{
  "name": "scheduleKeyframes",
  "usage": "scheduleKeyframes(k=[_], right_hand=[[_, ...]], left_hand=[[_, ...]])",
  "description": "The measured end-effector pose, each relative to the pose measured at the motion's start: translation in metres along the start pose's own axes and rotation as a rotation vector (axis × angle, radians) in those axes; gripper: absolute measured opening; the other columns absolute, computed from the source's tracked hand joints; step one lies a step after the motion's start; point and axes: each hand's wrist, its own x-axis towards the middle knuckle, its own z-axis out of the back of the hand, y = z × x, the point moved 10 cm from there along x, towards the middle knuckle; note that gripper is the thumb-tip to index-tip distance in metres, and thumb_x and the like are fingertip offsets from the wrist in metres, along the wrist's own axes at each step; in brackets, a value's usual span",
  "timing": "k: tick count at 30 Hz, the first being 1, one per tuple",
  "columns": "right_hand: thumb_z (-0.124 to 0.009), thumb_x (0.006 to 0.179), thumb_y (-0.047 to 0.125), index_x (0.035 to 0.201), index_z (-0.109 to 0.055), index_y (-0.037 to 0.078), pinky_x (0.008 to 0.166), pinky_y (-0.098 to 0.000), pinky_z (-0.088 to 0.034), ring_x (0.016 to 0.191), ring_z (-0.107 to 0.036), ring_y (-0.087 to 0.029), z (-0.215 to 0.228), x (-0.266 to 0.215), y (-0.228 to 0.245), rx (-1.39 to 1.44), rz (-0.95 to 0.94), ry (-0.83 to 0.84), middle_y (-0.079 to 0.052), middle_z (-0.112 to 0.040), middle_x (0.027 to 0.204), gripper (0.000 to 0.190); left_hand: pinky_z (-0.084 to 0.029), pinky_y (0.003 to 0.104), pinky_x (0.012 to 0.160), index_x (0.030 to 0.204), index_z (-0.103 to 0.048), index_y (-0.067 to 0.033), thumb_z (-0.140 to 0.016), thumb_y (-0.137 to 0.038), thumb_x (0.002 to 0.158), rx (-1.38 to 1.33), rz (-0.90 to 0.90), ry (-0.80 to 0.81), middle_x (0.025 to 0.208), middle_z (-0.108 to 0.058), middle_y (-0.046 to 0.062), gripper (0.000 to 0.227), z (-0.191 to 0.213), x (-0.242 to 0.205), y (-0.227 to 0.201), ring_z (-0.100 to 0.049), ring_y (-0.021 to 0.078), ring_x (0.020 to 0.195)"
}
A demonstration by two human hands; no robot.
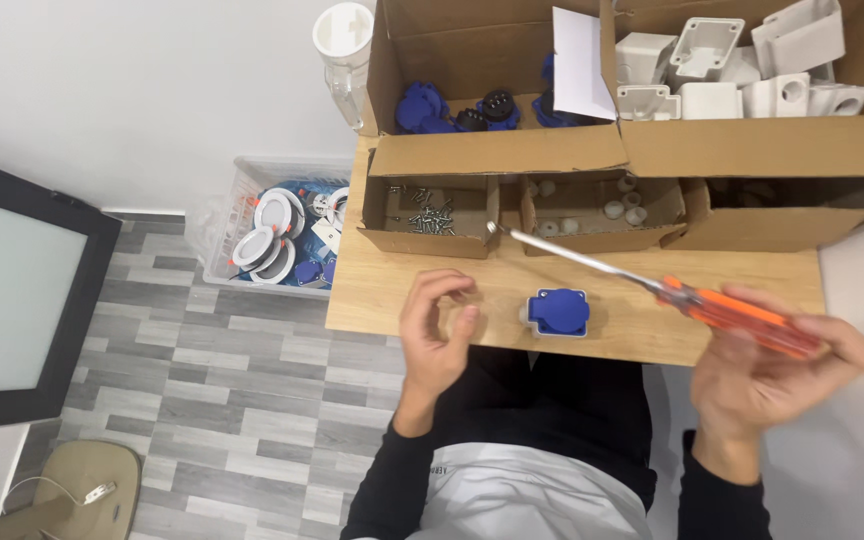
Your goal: The person assembles an industrial electrical outlet by placing a black socket insert into a blue housing, then securing the cover with a screwdriver.
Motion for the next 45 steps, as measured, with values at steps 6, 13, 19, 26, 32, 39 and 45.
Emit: scheduleKeyframes(k=[6, 13, 19, 26, 32, 39, 45], right_hand=[[-0.06, 0.119, 0.02, 0.142, -0.029, 0.018, 0.094, -0.0666, -0.069, 0.118, -0.065, -0.033, 0.063, -0.038, -0.029, 0.178, -0.212, -0.032, -0.031, -0.058, 0.125, 0.039], [-0.065, 0.113, 0.019, 0.141, -0.033, 0.017, 0.084, -0.0511, -0.07, 0.106, -0.072, -0.034, 0.105, -0.065, -0.038, 0.147, -0.155, -0.002, -0.017, -0.06, 0.11, 0.043], [-0.063, 0.111, 0.017, 0.139, -0.034, 0.018, 0.085, -0.0531, -0.072, 0.105, -0.072, -0.031, 0.106, -0.073, -0.032, 0.208, -0.189, 0.039, -0.021, -0.061, 0.109, 0.041], [-0.063, 0.111, 0.018, 0.139, -0.034, 0.018, 0.084, -0.0528, -0.072, 0.106, -0.072, -0.03, 0.111, -0.077, -0.034, 0.239, -0.191, 0.051, -0.023, -0.062, 0.109, 0.04], [-0.06, 0.115, 0.02, 0.141, -0.031, 0.017, 0.083, -0.0587, -0.07, 0.11, -0.069, -0.032, 0.118, -0.077, -0.032, 0.213, -0.204, 0.014, -0.029, -0.063, 0.121, 0.039], [-0.059, 0.115, 0.022, 0.141, -0.031, 0.021, 0.086, -0.0695, -0.072, 0.101, -0.069, -0.036, 0.106, -0.073, -0.03, 0.294, -0.242, 0.043, -0.027, -0.062, 0.127, 0.038], [-0.062, 0.115, 0.023, 0.141, -0.033, 0.019, 0.087, -0.0612, -0.072, 0.113, -0.069, -0.027, 0.11, -0.077, -0.036, 0.256, -0.243, 0.034, -0.024, -0.064, 0.122, 0.039]], left_hand=[[-0.058, 0.031, 0.091, 0.132, -0.067, -0.0028, -0.068, -0.018, 0.109, 0.053, 0.023, 0.074, 0.119, -0.066, 0.014, 0.027, -0.002, 0.001, -0.024, -0.069, 0.0224, 0.101], [-0.059, 0.028, 0.084, 0.129, -0.075, -0.0097, -0.085, -0.012, 0.099, 0.086, 0.068, 0.344, 0.108, -0.07, 0.006, 0.032, -0.031, -0.016, -0.032, -0.069, 0.0164, 0.094], [-0.057, 0.026, 0.075, 0.124, -0.076, -0.0086, -0.084, -0.013, 0.1, 0.05, 0.071, 0.371, 0.105, -0.072, 0.007, 0.026, -0.038, -0.038, -0.029, -0.071, 0.0149, 0.087], [-0.061, 0.027, 0.084, 0.117, -0.081, -0.0064, -0.075, -0.01, 0.106, 0.052, -0.012, 0.383, 0.107, -0.073, 0.009, 0.013, -0.035, -0.044, -0.035, -0.074, 0.0188, 0.09], [-0.064, 0.028, 0.087, 0.111, -0.081, -0.0039, -0.075, 0.001, 0.103, 0.056, 0.032, 0.293, 0.105, -0.08, 0.011, 0.011, -0.026, -0.038, -0.038, -0.079, 0.0208, 0.091], [-0.07, 0.034, 0.099, 0.11, -0.072, 0.0003, -0.07, 0.007, 0.104, -0.213, 0.147, 0.221, 0.108, -0.081, 0.018, 0.009, -0.024, -0.044, -0.031, -0.083, 0.0285, 0.104], [-0.07, 0.035, 0.099, 0.108, -0.072, -0.0007, -0.072, 0.007, 0.103, -0.225, 0.127, 0.224, 0.108, -0.081, 0.019, 0.009, -0.024, -0.046, -0.032, -0.083, 0.0299, 0.105]])
